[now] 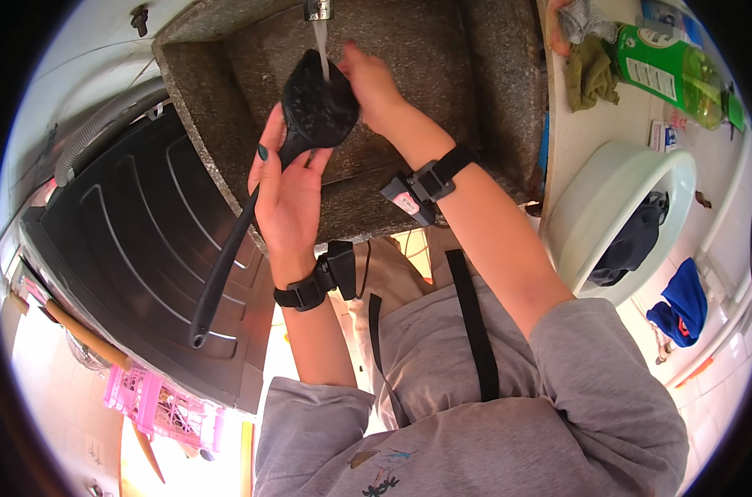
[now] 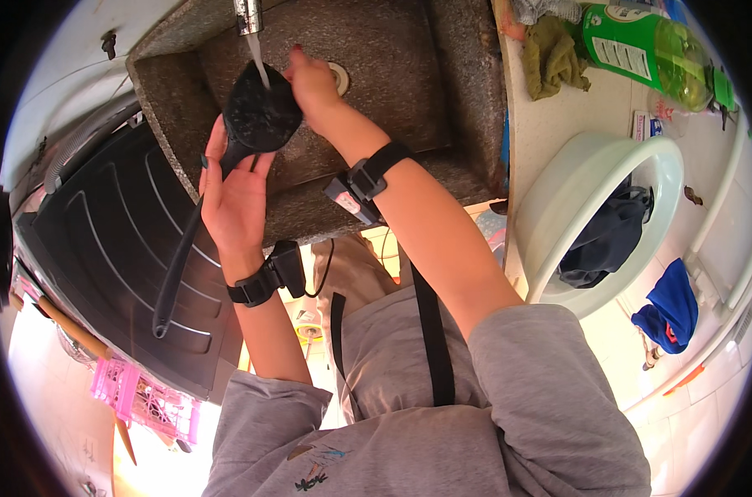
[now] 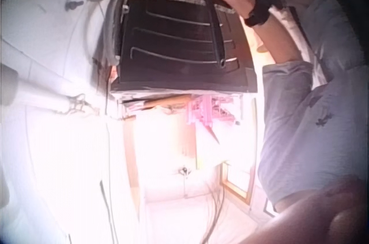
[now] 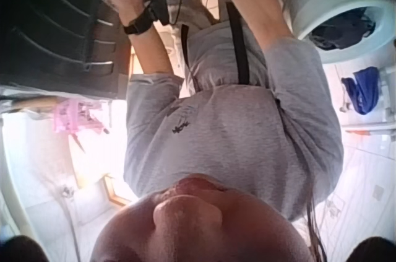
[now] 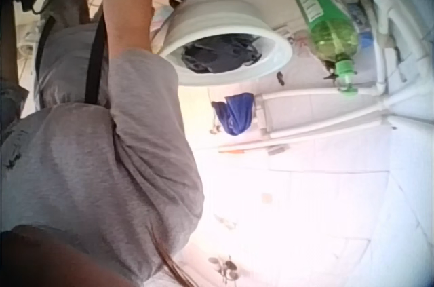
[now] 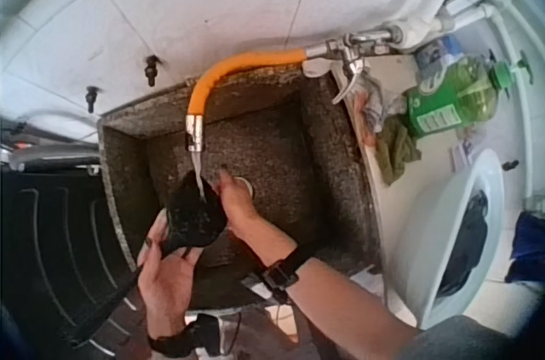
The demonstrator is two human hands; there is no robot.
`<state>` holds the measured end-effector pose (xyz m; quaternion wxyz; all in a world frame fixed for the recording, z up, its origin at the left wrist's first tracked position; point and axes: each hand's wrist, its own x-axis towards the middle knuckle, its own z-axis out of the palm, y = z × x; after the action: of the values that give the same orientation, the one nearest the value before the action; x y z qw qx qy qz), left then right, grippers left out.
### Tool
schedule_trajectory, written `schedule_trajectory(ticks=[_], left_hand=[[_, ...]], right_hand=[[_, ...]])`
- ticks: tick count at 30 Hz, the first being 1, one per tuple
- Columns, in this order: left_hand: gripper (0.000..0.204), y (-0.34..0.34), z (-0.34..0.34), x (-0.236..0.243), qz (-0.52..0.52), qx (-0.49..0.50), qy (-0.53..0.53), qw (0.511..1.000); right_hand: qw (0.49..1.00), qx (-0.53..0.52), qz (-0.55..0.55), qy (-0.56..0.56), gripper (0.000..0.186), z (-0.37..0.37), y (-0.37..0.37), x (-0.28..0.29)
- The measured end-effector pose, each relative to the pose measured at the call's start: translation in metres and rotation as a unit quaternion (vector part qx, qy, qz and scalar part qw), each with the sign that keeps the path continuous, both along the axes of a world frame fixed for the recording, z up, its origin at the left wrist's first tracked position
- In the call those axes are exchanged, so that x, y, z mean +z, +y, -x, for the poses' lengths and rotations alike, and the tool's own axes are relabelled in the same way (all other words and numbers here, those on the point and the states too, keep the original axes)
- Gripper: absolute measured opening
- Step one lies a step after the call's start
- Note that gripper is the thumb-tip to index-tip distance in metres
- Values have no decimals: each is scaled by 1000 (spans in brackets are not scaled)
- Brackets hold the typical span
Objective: Cleaning a black spatula with a cloth and water at a sink.
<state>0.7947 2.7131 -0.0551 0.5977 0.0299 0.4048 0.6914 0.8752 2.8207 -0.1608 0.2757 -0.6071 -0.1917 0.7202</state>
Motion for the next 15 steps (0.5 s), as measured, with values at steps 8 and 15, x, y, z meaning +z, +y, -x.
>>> schedule_trajectory(ticks=[8,15], left_hand=[[40,7,18,10,158,-71,282,944],[42,-9,17,37,219,-95,329,914]], right_hand=[[943,148,-204,-215,26,-44,-18,-8],[917,-76,-294,-257,49,-103,39,47]])
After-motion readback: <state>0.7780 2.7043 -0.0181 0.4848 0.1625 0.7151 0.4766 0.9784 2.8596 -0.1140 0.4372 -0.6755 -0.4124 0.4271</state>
